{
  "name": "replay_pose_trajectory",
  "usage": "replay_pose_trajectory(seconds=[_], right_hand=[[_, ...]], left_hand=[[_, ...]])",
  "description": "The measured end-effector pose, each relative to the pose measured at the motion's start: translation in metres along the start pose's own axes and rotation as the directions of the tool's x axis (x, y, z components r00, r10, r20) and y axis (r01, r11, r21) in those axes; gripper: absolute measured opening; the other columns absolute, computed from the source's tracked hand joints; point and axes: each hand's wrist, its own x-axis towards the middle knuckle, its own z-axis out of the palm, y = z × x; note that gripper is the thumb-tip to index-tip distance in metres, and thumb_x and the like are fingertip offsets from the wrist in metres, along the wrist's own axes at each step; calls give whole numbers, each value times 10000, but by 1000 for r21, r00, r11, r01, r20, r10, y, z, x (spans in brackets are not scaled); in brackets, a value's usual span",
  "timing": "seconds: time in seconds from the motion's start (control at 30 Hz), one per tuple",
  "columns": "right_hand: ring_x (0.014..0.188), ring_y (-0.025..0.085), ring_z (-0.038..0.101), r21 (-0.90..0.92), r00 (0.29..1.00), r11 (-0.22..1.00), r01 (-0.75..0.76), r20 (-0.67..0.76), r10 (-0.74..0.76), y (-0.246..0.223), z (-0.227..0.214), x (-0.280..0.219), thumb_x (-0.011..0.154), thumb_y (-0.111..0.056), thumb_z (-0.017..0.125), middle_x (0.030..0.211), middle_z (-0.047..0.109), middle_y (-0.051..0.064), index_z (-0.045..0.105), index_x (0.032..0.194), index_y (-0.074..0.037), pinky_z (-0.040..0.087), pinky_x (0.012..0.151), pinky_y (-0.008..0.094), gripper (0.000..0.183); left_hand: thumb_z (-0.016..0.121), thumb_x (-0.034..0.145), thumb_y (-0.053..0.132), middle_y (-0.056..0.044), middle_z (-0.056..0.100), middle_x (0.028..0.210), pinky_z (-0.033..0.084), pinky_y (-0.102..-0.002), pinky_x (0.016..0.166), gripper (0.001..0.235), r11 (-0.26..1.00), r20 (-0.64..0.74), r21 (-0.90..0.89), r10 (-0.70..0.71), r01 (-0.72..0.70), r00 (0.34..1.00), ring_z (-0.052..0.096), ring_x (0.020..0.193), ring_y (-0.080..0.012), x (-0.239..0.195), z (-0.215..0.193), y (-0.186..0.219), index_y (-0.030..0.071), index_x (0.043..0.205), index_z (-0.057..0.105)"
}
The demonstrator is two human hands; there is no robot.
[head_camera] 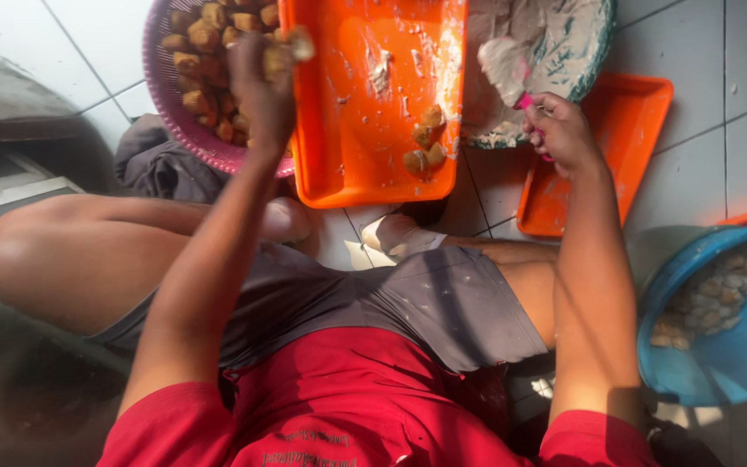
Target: The person sits on the floor and uses a pink spatula to scoop batter from a green bowl, coating small fried dough pieces held in their left hand. They place the coated pieces into an orange tray. Later, they pour the tray's contents into a large pot of hot oil to fry.
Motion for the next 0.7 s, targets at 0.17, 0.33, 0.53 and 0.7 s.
replay_pose_trajectory(seconds=[0.17,0.33,0.53,0.7], right_hand=[[517,-6,355,492,950,830,262,22,-312,-24,93,-43,980,-317,796,718,464,-85,584,1065,-134,264,438,164,293],[648,37,500,568,898,712,414,-128,-420,-38,161,-77,952,-246,793,875,621,-35,584,1121,-115,338,531,189,299],[553,14,410,561,892,720,409,-81,-444,-52,153,-88,966,-174,773,836,592,-41,621,1092,-78,321,488,190,219],[597,13,436,285,844,794,536,-169,-509,-55,155,-94,969,-200,764,851,602,-50,630,1094,-76,335,510,189,222]], left_hand=[[671,1018,106,-33,636,911,585,-262,696,181,593,417,-610,-325,526,849,639,828,-98,-44,73,109,55,934,519],[748,957,44,-119,651,865,556,-350,643,313,421,581,-565,-408,710,704,665,727,-203,-71,74,170,38,1213,567],[660,1019,195,-65,726,1065,591,-275,853,256,235,744,-541,-312,807,590,707,962,-137,-58,44,171,6,1192,666],[684,987,238,-60,724,1030,636,-305,812,263,236,834,-396,-311,887,455,713,935,-136,-42,39,159,13,1123,684]])
